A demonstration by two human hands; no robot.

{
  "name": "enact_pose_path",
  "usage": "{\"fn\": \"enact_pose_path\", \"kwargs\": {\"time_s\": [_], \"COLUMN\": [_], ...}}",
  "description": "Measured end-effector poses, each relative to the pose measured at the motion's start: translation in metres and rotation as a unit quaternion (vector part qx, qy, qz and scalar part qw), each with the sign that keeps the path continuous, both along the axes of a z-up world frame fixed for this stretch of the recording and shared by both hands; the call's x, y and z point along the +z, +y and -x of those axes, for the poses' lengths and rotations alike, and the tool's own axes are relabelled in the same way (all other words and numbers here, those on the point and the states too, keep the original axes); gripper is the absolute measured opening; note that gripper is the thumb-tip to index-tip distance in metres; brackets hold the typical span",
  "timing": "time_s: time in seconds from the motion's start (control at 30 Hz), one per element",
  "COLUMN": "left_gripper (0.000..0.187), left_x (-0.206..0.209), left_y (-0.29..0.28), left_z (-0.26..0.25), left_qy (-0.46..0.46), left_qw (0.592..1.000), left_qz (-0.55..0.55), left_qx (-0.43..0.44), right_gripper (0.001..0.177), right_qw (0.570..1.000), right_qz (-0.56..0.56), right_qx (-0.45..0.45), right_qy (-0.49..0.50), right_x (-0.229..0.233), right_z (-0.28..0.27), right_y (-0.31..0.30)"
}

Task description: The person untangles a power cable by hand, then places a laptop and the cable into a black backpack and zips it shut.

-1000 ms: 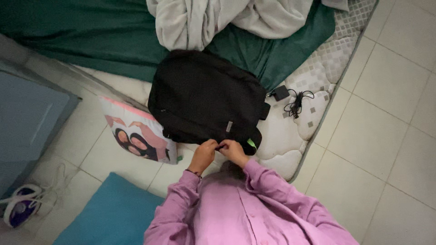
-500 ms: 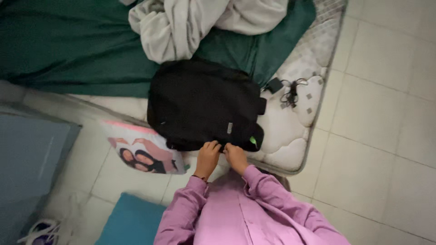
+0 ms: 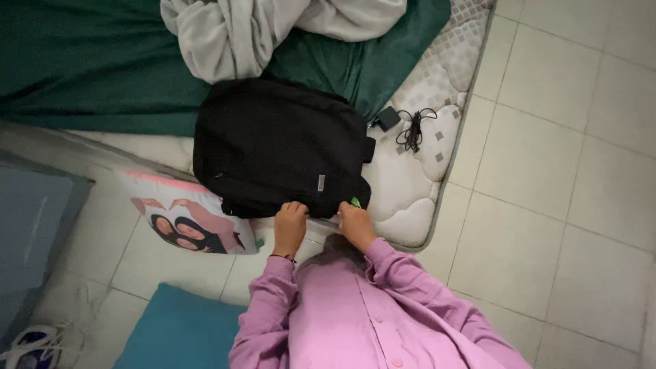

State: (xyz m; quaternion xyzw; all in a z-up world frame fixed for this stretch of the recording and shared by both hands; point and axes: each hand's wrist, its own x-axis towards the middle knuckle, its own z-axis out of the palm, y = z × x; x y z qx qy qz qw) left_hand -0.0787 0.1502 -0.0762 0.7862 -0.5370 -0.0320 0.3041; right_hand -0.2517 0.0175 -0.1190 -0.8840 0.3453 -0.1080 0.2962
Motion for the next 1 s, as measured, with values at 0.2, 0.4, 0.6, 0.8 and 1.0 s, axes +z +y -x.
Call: {"fn": "enact_pose_path", "kwargs": {"time_s": [0.2, 0.4, 0.6, 0.8, 1.0], "left_gripper": [0.02, 0.019, 0.018, 0.023, 0.042], "left_x": [0.005, 0.01, 0.015, 0.017, 0.022], "left_y": [0.001, 0.003, 0.002, -0.006, -0.049], "left_z": [-0.004, -0.006, -0.001, 0.002, 0.044], "left_qy": [-0.018, -0.012, -0.027, -0.019, -0.003], "left_qw": [1.0, 0.999, 0.999, 0.996, 0.998], "left_qz": [-0.005, -0.032, -0.034, -0.087, 0.049], "left_qx": [-0.018, -0.024, -0.007, 0.022, -0.047], "right_gripper": [0.007, 0.004, 0.006, 0.005, 0.003], "right_qw": [0.999, 0.994, 0.99, 0.992, 0.997], "right_qz": [0.024, 0.03, 0.044, 0.056, 0.03], "right_qx": [-0.037, -0.1, -0.136, -0.114, -0.029], "right_qy": [-0.002, 0.018, -0.003, -0.019, -0.071], "right_x": [0.004, 0.006, 0.005, 0.007, 0.04], "right_z": [0.003, -0.002, 0.001, 0.002, 0.01], "right_y": [-0.009, -0.022, -0.035, -0.039, -0.013]}}
